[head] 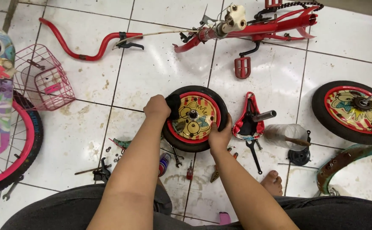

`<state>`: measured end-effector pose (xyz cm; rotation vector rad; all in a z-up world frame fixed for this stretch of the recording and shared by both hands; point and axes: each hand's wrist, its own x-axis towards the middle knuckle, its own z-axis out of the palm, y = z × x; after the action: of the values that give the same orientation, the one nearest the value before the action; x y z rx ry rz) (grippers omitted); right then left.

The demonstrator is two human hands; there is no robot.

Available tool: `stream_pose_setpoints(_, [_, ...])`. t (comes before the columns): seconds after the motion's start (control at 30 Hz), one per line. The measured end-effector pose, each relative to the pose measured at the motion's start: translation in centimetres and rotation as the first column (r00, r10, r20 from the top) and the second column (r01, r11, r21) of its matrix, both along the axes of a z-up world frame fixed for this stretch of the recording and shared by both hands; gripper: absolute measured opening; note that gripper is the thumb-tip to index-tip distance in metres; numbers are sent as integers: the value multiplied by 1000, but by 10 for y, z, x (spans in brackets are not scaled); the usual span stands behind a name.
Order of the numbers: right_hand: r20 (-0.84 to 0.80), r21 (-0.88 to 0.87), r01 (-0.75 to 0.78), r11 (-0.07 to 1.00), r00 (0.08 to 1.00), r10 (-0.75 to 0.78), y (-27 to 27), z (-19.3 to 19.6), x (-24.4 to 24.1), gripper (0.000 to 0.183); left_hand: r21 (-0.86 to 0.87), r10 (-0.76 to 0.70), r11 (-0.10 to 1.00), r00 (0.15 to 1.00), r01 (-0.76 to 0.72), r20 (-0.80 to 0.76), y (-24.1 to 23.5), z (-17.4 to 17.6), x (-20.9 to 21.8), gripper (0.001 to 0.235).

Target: The person wipes a black bicycle hub cover with a black cloth, then uses a small brush to clean the hub of a small bicycle wheel. They continue wiping the wheel hub and cover with the cloth.

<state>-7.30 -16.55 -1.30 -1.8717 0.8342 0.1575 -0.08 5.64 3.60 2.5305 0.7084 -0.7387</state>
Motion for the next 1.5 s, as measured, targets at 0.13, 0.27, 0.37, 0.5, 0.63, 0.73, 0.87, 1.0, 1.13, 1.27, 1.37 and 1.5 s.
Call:
stream_pose_setpoints(0.13, [15,7,50,999,999,-50,0,-21,-3,70,-65,-2,998,1000,1,-16,0,16,-11,18])
stream_pose_setpoints(0.27, [34,3,84,996,996,-84,-1,-36,-5,70,-133,26,990,989,-46,-143,-5,44,-15,29])
stream_pose_setpoints(0.37, [39,-4,67,998,997,-67,-2,-34,-6,70,-136,2,990,983,-27,-184,-7,40,-16,30])
stream_pose_setpoints(0.5, [4,-8,32,999,999,-32,2,-13,-7,68,-151,45,986,991,-64,-125,-3,45,-22,29])
stream_pose_setpoints(0.63, [-1,-13,21,1000,1000,-21,-2,-21,-7,69,-149,127,982,988,-113,88,7,17,-25,28])
stream_pose_setpoints(0.73, [-44,-8,18,1000,999,-18,-5,-25,-8,70,-210,245,958,941,-197,234,11,22,-28,36])
stream_pose_setpoints(0.87, [-27,-16,-19,1000,999,19,-5,-19,-8,71,-477,291,866,927,-149,238,2,42,-19,61])
stream_pose_setpoints(1.0, [-91,-66,-54,996,995,48,-10,-37,0,72,-621,283,766,955,-168,92,-25,62,-15,77])
stream_pose_setpoints(1.13, [-216,-267,-166,949,970,109,-18,-42,2,62,-667,285,704,957,-244,-50,-53,35,-23,87])
stream_pose_setpoints(1.27, [83,-69,-222,973,970,228,10,70,4,65,-716,317,641,945,-275,-79,-85,24,-32,83])
stream_pose_setpoints(1.37, [102,204,-270,941,962,254,19,107,1,78,-775,409,485,888,-405,-209,-104,69,-57,78])
stream_pose_setpoints(1.5, [182,-77,-347,935,917,356,-9,39,17,49,-791,773,-34,486,-610,-408,-131,144,-84,72])
